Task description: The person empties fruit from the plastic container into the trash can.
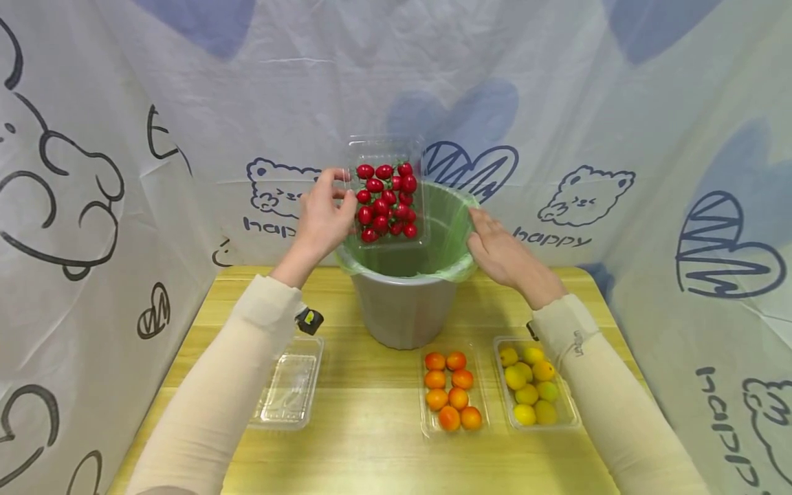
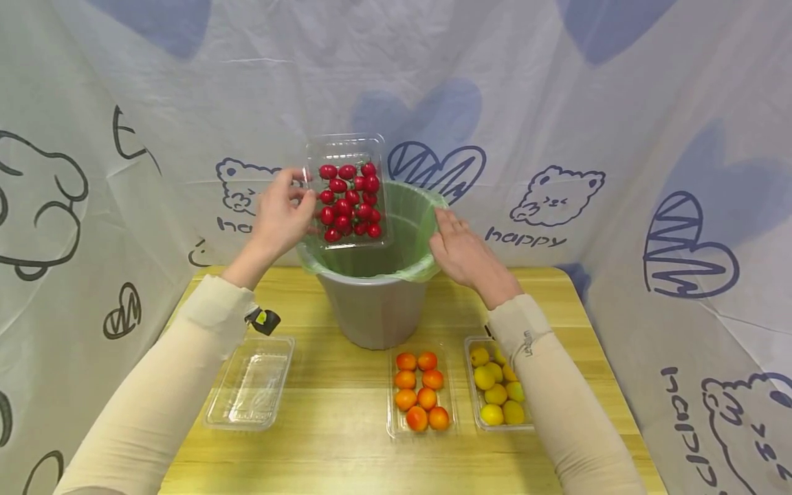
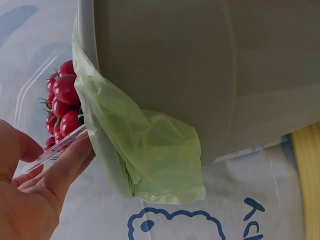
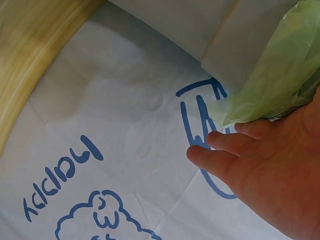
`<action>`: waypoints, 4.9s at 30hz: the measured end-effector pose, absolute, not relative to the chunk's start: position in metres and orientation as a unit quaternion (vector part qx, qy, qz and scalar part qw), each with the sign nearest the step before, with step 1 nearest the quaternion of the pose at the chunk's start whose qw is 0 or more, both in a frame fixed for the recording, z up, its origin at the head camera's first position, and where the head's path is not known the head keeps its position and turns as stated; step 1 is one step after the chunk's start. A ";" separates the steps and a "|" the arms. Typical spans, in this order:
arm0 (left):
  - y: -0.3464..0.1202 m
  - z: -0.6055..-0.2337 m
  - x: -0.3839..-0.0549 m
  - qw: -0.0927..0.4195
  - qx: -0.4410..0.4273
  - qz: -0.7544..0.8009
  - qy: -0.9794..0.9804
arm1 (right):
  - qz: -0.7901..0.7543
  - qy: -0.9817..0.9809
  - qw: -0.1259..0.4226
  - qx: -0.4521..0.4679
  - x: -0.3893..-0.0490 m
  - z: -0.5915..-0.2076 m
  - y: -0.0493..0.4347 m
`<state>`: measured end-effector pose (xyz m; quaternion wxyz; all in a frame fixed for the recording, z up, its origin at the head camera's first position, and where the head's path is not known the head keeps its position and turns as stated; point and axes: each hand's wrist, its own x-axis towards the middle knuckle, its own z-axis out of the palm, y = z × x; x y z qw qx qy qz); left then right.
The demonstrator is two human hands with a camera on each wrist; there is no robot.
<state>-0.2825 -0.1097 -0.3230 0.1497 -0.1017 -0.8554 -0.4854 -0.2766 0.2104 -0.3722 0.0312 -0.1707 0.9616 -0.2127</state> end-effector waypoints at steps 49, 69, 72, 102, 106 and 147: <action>-0.111 -0.329 -0.286 0.239 -0.123 -0.487 -0.831 | -0.143 0.977 0.043 -0.155 -0.275 -0.362 0.207; -0.113 -0.335 -0.285 0.245 -0.153 -0.512 -0.809 | -0.157 0.974 0.053 -0.152 -0.275 -0.364 0.208; -0.113 -0.337 -0.285 0.252 -0.159 -0.515 -0.804 | -0.158 0.974 0.056 -0.152 -0.275 -0.364 0.207; -0.110 -0.350 -0.289 0.341 -0.237 -0.479 -0.773 | -0.171 0.972 0.059 -0.149 -0.275 -0.364 0.208; -0.110 -0.350 -0.290 0.350 -0.243 -0.479 -0.768 | -0.169 0.973 0.057 -0.149 -0.275 -0.363 0.208; -0.127 -0.338 -0.287 0.327 -0.174 -0.533 -0.761 | -0.178 0.971 0.052 -0.149 -0.274 -0.365 0.208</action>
